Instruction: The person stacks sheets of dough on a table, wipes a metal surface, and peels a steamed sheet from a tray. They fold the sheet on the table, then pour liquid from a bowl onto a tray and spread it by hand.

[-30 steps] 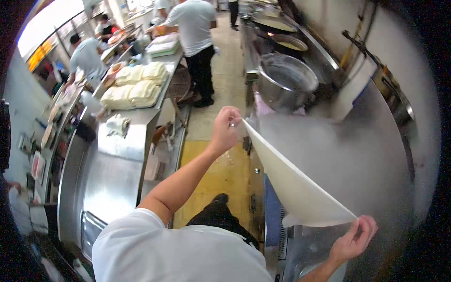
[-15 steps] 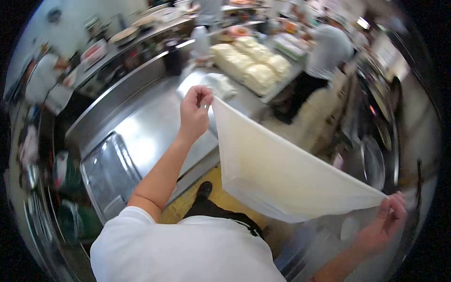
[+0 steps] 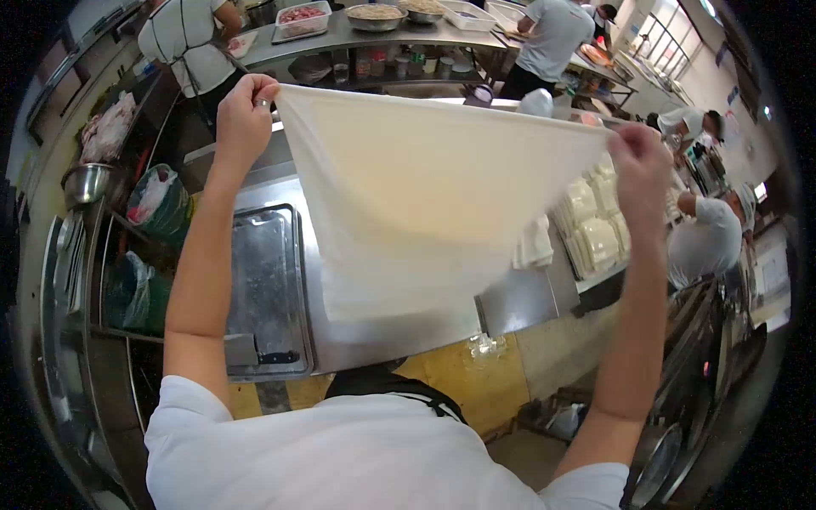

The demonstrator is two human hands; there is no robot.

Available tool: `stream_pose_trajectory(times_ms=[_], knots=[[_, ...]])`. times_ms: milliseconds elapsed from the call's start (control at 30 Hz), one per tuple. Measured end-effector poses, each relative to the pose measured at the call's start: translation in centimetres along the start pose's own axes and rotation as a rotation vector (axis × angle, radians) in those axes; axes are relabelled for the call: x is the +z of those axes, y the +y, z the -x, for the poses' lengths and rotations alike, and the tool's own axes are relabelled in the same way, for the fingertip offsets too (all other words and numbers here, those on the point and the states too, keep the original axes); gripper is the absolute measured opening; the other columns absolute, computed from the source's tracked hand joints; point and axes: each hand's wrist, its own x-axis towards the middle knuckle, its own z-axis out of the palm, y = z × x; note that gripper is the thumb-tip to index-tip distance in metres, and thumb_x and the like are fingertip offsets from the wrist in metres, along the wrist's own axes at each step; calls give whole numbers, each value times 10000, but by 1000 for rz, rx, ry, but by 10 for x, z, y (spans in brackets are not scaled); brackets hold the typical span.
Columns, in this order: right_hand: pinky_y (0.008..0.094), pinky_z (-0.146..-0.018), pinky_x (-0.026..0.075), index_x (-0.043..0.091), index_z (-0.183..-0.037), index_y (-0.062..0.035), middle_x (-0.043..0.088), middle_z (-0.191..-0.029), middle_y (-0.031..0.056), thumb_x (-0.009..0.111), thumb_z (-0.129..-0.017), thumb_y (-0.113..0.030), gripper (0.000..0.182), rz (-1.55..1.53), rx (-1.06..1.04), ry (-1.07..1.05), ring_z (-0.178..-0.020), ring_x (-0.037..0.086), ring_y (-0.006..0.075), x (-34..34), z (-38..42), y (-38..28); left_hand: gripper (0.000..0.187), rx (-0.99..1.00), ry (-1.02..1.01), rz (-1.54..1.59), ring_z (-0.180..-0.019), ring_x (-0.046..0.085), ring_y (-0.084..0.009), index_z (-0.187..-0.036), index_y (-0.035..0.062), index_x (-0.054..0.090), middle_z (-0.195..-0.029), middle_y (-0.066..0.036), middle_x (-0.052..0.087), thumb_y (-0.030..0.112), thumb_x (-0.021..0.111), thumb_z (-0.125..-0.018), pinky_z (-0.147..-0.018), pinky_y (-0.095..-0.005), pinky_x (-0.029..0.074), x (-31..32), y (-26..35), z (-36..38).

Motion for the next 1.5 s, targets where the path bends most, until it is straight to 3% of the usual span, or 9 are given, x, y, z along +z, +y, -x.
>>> stream_pose_trajectory(times_ms=[233,533,767,800,833,867,1000,1233,1500], knots=[[332,-687,506,738,-908,-25,705,-771,77,745,-828,-133,135,-25,107,-148,-703,641,173,187,-84,46,124,-122,-50,-181,-949,660,-351,-909,47,706,-953,-161,700,159,653,-908,-848,-459,512,15,-83,-38],[319,-672,472,723,-882,-19,684,-767,39,729,-849,-90,78,-184,164,-129,-721,589,132,218,-92,53,93,90,21,-265,-1056,628,-363,-860,25,690,-1052,-183,674,116,673,-865,-923,-448,490,-12,-75,-27],[420,-709,516,724,-796,-21,685,-779,155,665,-831,-87,96,-169,9,-182,-760,670,305,168,95,103,125,-19,-123,-219,-1125,594,-358,-849,29,586,-1106,-185,609,-65,609,-771,-981,-449,458,-45,-39,160],[446,-713,512,720,-771,-28,675,-806,171,644,-835,-82,113,-82,69,-295,-782,656,341,150,137,97,43,-54,-218,-253,-1182,538,-401,-892,39,638,-1211,-215,578,48,662,-857,-1010,-484,435,-48,-45,206],[442,-774,502,717,-799,-42,680,-848,165,644,-831,-89,92,38,-11,-314,-844,646,341,153,190,122,75,-151,-329,-252,-1186,533,-405,-887,49,647,-1217,-211,578,8,671,-828,-1028,-490,429,-51,-39,253],[466,-865,464,711,-833,-74,661,-931,157,652,-817,-90,64,208,118,-713,-959,605,351,142,226,124,85,-226,-386,-249,-1200,525,-404,-859,61,657,-1250,-207,571,-8,676,-814,-1035,-486,429,-49,-33,303],[510,-920,410,684,-872,-69,594,-982,161,652,-796,-77,83,231,-61,-736,-1023,550,347,114,375,148,77,-666,-577,-267,-1200,543,-366,-866,91,728,-1286,-166,585,137,774,-824,-1024,-448,454,-54,-1,442],[477,-918,468,654,-1031,2,628,-1034,190,664,-841,-70,203,-56,3,-673,-1020,577,377,143,338,100,233,-517,-602,-105,-1220,563,-369,-1045,63,726,-1286,-172,632,176,761,-844,-1066,-457,439,16,10,409],[464,-1059,451,569,-1288,64,596,-1327,258,645,-948,-198,436,-111,-6,-790,-1251,543,421,308,249,76,576,-337,-872,-195,-1464,358,-388,-1442,4,496,-1545,-214,437,335,601,-982,-1193,-566,270,160,-75,308]])
